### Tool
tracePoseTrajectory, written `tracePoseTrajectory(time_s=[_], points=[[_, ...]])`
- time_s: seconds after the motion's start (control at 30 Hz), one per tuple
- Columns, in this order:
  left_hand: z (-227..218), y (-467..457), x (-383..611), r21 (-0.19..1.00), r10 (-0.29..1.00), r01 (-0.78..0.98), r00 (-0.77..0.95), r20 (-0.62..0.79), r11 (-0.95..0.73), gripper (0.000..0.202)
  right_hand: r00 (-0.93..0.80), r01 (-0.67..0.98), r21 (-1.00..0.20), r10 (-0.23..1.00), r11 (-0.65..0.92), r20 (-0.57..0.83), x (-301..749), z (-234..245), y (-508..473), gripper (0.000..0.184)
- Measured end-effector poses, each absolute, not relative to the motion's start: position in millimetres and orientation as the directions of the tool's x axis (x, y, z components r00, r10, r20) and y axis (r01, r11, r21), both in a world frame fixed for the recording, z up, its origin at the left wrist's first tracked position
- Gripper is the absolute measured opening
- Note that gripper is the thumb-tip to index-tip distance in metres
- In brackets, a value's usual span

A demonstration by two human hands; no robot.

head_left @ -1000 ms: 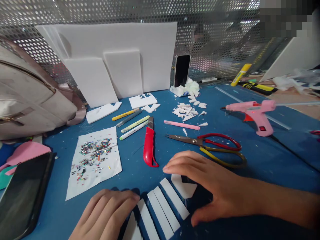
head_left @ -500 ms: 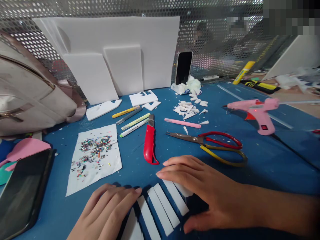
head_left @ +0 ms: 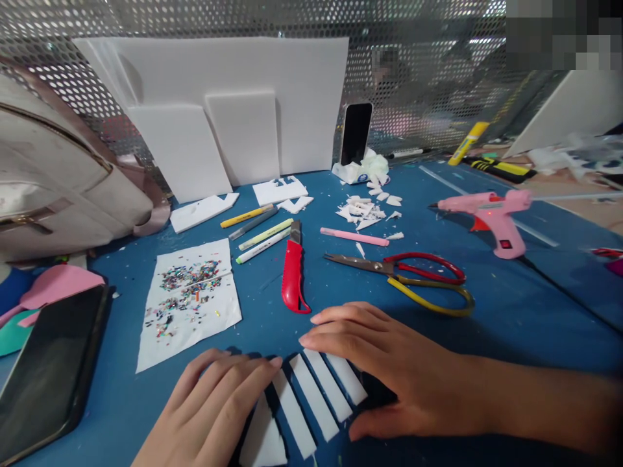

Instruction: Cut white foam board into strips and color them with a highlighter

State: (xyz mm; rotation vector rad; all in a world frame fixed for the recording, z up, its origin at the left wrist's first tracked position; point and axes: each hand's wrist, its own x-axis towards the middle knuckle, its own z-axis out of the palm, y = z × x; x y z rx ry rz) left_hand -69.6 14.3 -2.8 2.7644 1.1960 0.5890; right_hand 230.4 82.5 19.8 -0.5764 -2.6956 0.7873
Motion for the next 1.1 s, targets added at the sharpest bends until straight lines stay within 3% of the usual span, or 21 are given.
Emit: tracePoseTrajectory(time_s=[0.23,0.73,1.1], points=[[1.2,16.0,-66.7,0.184,0.702,0.687,0.629,0.333,-0.703,0.064,-0.919,0.259,-0.509,0.371,0.821,0.130,223.2,17.9,81.4,0.066],[9.8,15.8,-64.7,0.176,0.724,0.712,0.614,0.313,-0.680,0.065,-0.914,0.250,-0.517,0.376,0.819,0.154,220.8,18.0,81.8,0.063],[8.8,13.7,-65.3,0.168,0.741,0.732,0.596,0.310,-0.660,0.060,-0.863,0.216,-0.513,0.409,0.831,0.298,224.3,21.9,77.3,0.059]])
